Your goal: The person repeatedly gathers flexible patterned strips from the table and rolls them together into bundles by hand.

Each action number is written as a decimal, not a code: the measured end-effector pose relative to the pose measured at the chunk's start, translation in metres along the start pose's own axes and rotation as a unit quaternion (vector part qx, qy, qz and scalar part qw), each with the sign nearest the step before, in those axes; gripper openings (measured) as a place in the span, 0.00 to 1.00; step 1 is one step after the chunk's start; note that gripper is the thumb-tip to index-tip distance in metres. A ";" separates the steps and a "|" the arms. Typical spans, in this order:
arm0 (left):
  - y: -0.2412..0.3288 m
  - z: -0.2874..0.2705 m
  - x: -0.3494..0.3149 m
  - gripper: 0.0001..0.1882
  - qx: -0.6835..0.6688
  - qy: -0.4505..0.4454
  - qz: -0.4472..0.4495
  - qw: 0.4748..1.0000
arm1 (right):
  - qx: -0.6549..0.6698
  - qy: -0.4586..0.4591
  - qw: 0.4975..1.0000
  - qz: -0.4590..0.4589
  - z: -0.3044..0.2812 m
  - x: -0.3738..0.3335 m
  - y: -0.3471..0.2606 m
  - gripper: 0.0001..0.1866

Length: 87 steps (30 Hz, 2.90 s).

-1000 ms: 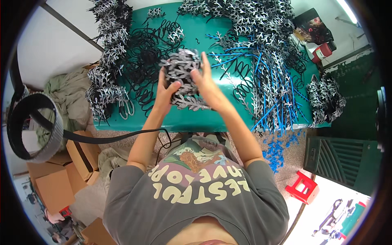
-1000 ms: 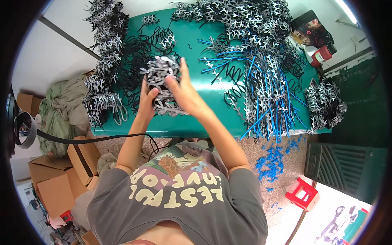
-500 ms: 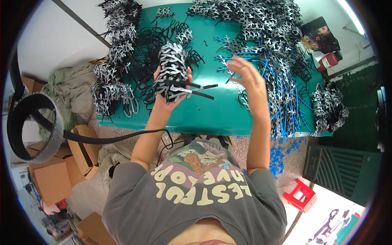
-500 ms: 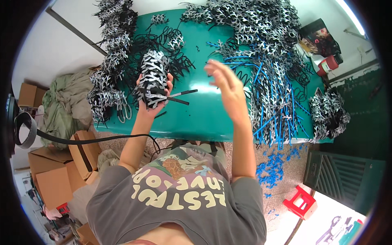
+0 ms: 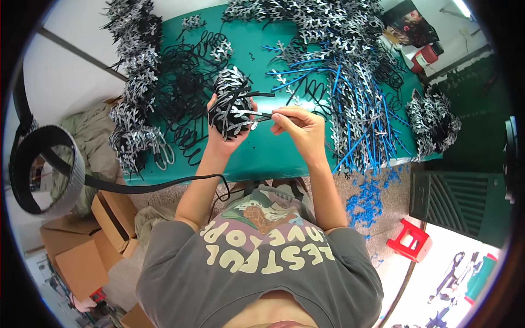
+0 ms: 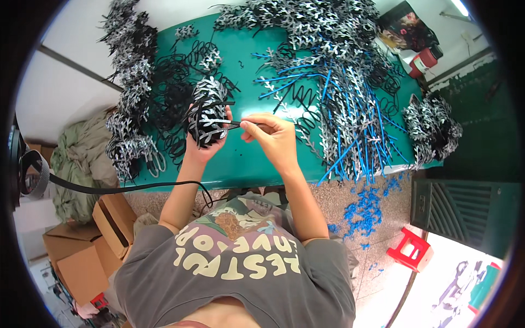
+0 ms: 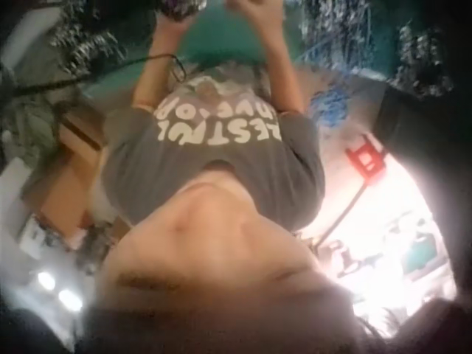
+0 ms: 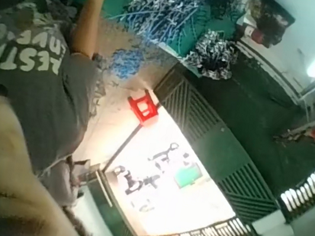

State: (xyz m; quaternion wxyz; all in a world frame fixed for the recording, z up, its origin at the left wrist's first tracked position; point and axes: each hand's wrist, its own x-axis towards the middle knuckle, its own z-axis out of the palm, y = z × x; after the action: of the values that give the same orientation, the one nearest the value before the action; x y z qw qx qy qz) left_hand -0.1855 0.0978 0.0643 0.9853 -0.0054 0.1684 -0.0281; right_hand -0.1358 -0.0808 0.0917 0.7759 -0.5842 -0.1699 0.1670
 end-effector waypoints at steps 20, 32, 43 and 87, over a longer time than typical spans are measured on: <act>-0.138 0.025 0.147 0.46 0.425 -0.190 0.068 0.882 | -0.241 0.113 0.964 -0.011 -0.142 0.025 -0.031 0.56; -0.182 0.042 0.261 0.44 0.642 -0.208 -0.028 0.738 | -0.161 0.414 0.890 0.100 -0.327 0.015 -0.075 0.42; -0.087 0.011 0.266 0.33 0.693 -0.058 0.028 0.718 | -0.447 0.535 0.697 0.168 -0.658 -0.029 -0.058 0.40; 0.019 0.023 0.328 0.43 0.697 0.081 0.249 0.667 | -0.579 0.327 0.712 -0.226 -0.426 0.158 -0.055 0.16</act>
State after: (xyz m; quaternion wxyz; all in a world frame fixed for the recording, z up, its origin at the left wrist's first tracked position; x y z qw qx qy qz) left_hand 0.1325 0.0985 -0.0233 0.6546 0.7276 0.1738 0.1091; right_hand 0.2028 -0.3849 0.0452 0.3074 -0.8810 -0.0958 -0.3466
